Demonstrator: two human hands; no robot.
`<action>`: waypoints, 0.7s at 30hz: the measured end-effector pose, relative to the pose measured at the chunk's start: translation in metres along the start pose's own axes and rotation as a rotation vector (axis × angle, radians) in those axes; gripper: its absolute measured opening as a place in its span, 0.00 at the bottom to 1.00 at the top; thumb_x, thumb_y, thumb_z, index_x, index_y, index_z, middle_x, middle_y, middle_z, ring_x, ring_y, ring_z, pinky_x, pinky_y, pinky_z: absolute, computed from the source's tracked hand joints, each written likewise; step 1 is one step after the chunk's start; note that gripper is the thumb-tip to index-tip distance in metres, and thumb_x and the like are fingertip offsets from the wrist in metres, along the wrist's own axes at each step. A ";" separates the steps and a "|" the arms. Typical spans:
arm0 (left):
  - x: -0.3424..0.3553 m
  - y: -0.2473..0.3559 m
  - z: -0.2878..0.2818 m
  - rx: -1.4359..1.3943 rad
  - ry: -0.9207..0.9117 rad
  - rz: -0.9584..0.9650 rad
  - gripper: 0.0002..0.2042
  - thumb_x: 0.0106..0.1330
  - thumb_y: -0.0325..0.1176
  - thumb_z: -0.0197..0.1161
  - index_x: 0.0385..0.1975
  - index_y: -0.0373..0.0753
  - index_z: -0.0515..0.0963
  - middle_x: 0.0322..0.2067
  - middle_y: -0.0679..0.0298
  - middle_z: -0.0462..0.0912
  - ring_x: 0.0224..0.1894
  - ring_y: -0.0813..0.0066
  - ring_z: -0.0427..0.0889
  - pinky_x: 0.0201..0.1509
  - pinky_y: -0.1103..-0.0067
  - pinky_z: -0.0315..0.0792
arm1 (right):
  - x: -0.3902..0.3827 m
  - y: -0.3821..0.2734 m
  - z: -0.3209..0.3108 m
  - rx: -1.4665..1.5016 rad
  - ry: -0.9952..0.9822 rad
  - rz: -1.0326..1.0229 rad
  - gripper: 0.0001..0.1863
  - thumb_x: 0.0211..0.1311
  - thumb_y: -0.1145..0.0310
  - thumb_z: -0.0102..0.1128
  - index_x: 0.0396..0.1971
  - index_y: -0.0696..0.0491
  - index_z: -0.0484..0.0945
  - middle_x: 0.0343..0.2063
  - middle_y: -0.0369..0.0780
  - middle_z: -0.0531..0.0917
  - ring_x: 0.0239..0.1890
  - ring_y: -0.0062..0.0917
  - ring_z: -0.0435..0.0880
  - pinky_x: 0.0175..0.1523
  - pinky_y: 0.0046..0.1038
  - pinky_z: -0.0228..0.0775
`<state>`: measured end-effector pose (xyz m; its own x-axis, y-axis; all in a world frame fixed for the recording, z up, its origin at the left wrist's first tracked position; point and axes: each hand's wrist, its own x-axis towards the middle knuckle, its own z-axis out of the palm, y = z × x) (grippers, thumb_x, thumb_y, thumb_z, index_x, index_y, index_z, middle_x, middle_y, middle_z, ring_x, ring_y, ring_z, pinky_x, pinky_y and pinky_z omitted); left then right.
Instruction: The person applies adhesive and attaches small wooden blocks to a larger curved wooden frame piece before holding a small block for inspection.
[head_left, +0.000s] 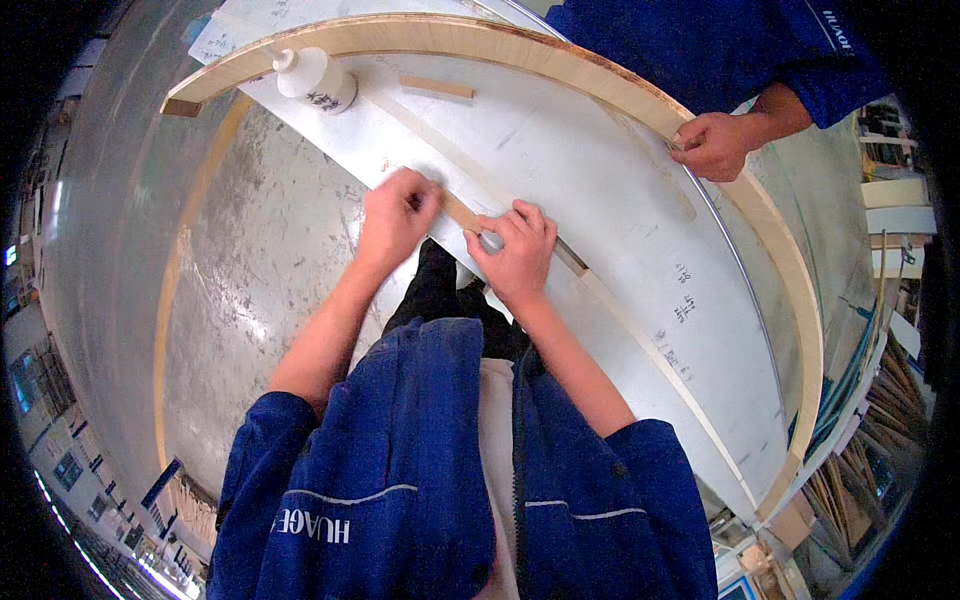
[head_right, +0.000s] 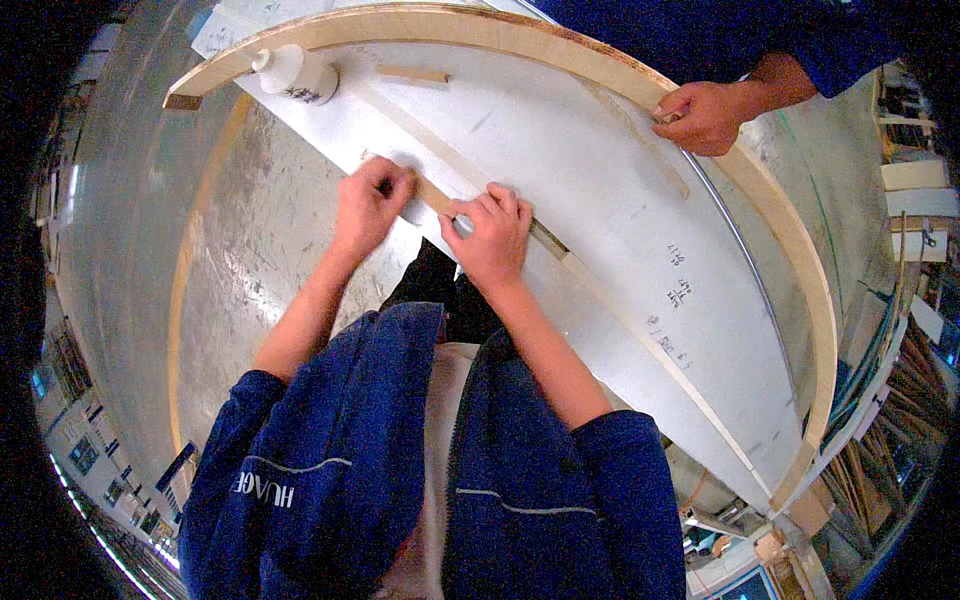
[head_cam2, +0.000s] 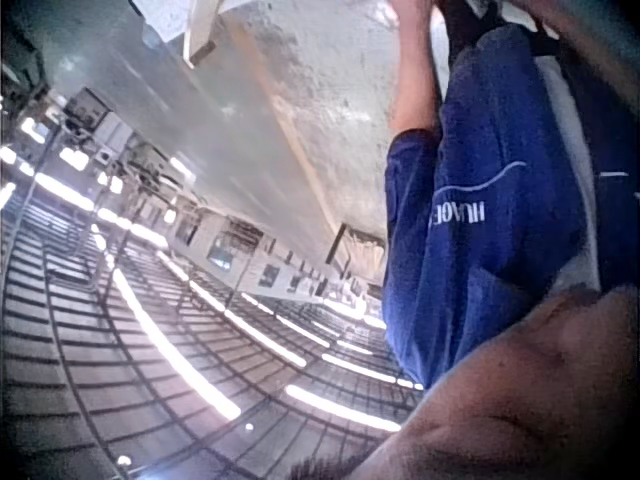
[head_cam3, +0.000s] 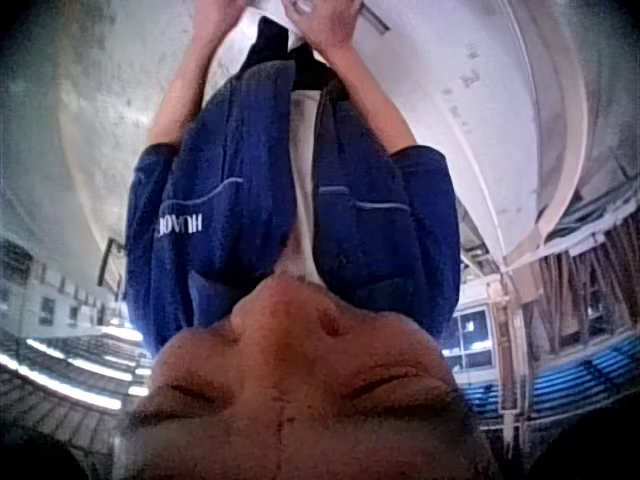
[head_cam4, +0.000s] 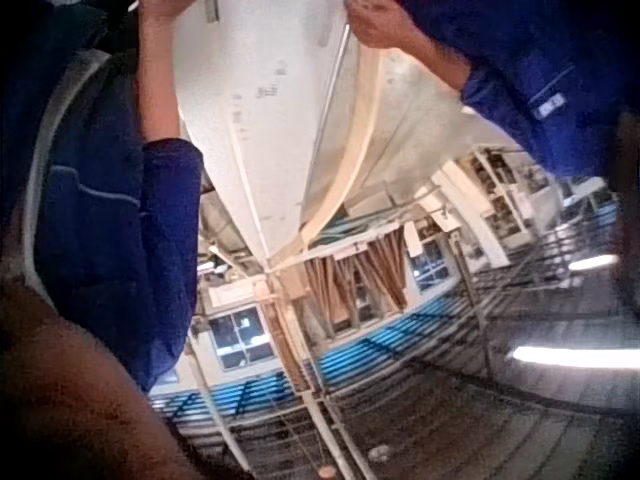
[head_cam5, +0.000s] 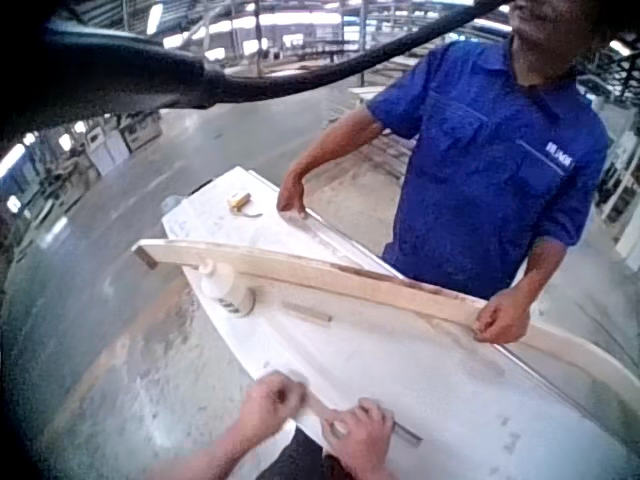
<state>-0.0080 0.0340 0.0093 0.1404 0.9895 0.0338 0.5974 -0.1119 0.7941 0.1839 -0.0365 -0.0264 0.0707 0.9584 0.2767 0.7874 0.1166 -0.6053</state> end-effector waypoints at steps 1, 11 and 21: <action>-0.009 0.006 0.009 -0.036 -0.026 0.061 0.04 0.64 0.25 0.70 0.33 0.33 0.82 0.28 0.51 0.82 0.28 0.59 0.85 0.36 0.69 0.80 | -0.001 0.001 -0.001 -0.007 -0.049 0.006 0.11 0.50 0.58 0.80 0.32 0.45 0.89 0.35 0.35 0.87 0.58 0.35 0.79 0.63 0.45 0.63; 0.003 -0.005 0.002 -0.037 0.007 0.034 0.05 0.68 0.27 0.71 0.36 0.32 0.84 0.30 0.57 0.85 0.30 0.71 0.83 0.37 0.72 0.79 | -0.004 -0.001 0.000 -0.009 -0.018 -0.018 0.11 0.50 0.60 0.81 0.33 0.45 0.90 0.35 0.34 0.87 0.57 0.35 0.80 0.63 0.44 0.64; 0.017 -0.008 -0.007 -0.013 0.059 -0.026 0.04 0.66 0.27 0.70 0.35 0.34 0.85 0.30 0.52 0.86 0.30 0.61 0.87 0.37 0.70 0.81 | 0.006 0.004 0.002 -0.024 0.014 -0.026 0.12 0.49 0.60 0.81 0.33 0.46 0.89 0.34 0.34 0.87 0.57 0.35 0.80 0.62 0.42 0.63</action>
<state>-0.0157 0.0520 0.0079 0.0778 0.9958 0.0480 0.5902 -0.0848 0.8028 0.1859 -0.0294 -0.0283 0.0587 0.9515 0.3021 0.8036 0.1345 -0.5798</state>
